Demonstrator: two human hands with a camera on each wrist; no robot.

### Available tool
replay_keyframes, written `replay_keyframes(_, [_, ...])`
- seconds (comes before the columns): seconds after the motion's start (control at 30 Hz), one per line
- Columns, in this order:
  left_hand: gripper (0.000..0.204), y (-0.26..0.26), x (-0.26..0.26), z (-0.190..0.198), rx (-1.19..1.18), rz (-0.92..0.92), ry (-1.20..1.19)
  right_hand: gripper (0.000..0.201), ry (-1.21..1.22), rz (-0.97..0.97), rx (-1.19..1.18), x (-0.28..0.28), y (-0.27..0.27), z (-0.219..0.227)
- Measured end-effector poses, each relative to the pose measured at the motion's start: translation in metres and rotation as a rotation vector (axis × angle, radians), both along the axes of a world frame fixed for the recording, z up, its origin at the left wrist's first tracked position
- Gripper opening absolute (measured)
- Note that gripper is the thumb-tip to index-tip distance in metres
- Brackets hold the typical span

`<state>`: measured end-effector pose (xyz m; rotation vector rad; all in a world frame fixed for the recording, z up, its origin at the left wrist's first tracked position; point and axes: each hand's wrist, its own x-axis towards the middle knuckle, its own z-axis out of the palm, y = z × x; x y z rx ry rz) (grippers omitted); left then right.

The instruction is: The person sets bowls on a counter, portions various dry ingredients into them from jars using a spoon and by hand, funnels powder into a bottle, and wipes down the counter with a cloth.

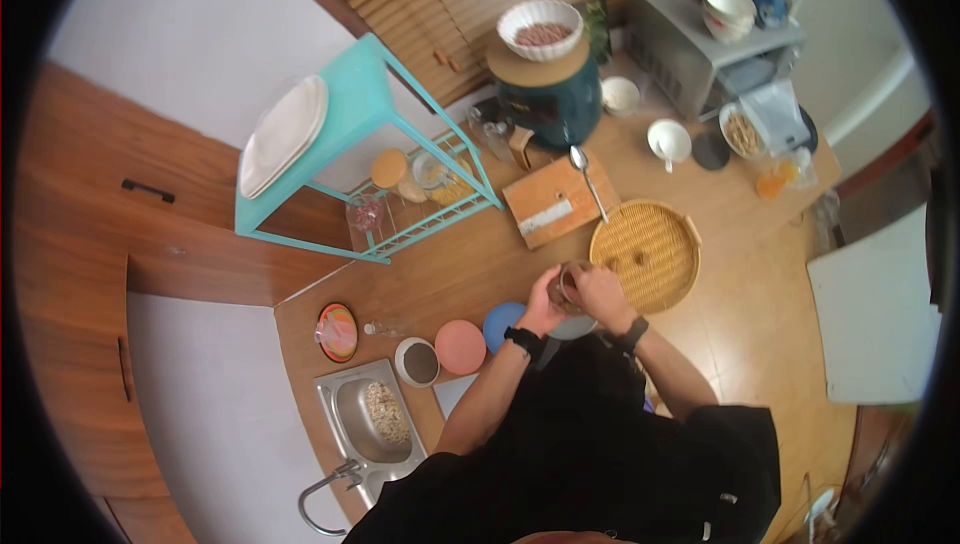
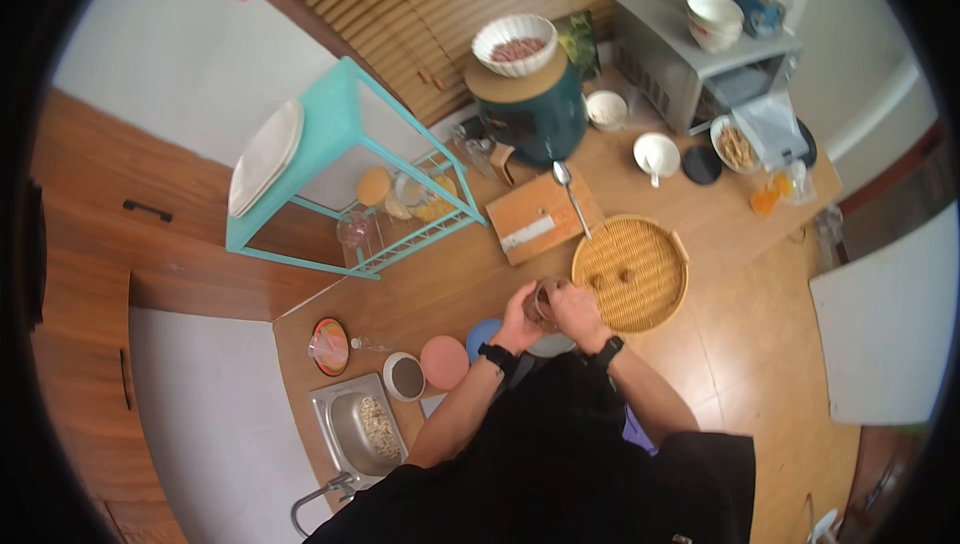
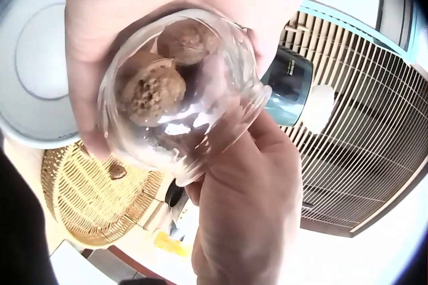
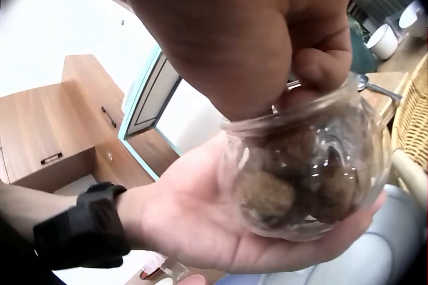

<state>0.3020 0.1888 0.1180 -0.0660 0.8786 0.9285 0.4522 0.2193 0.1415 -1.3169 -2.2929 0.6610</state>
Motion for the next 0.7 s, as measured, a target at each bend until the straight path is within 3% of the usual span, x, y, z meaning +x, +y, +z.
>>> replay_keyframes(0.07, [0.038, 0.001, -0.001, -0.011, 0.03, 0.004, -0.04, 0.03, 0.036, 0.002, -0.01, 0.006, 0.002, 0.012])
replay_keyframes(0.13, [0.043, 0.002, 0.0, 0.005, -0.001, -0.007, -0.014, 0.025, 0.065, 0.006, 0.008, 0.017, -0.001, 0.027])
replay_keyframes(0.2, [0.048, 0.004, -0.003, 0.006, -0.016, 0.008, -0.02, 0.025, 0.159, -0.2, 0.001, 0.026, 0.0, 0.036])
replay_keyframes(0.27, [0.05, 0.005, -0.008, 0.0, 0.003, 0.0, -0.069, 0.027, 0.182, -0.279, 0.004, 0.043, 0.008, 0.02])
replay_keyframes(0.4, [0.05, 0.005, -0.004, -0.001, -0.049, -0.057, -0.031, 0.024, -0.021, -0.516, -0.031, 0.076, 0.011, -0.014])
replay_keyframes(0.47, [0.051, 0.009, 0.0, -0.001, -0.075, -0.079, -0.009, 0.023, 0.081, -0.316, 0.11, 0.068, 0.006, 0.005])
replay_keyframes(0.5, [0.051, 0.01, 0.001, -0.002, -0.06, -0.099, -0.016, 0.026, 0.112, -0.153, 0.067, 0.063, 0.003, 0.005])
replay_keyframes(0.53, [0.05, 0.011, 0.001, -0.001, -0.04, -0.116, -0.02, 0.026, 0.114, -0.159, 0.066, 0.054, -0.002, 0.009])
replay_keyframes(0.6, [0.051, 0.012, 0.003, -0.011, 0.008, -0.161, 0.037, 0.033, 0.012, 0.009, -0.028, 0.034, -0.013, 0.018])
replay_keyframes(0.63, [0.051, 0.015, 0.005, -0.008, 0.056, -0.202, 0.092, 0.033, 0.015, 0.006, -0.023, 0.027, -0.011, 0.021])
replay_keyframes(0.7, [0.051, 0.017, 0.005, -0.001, 0.025, -0.209, 0.1, 0.034, -0.161, -0.051, -0.241, 0.019, -0.008, 0.023])
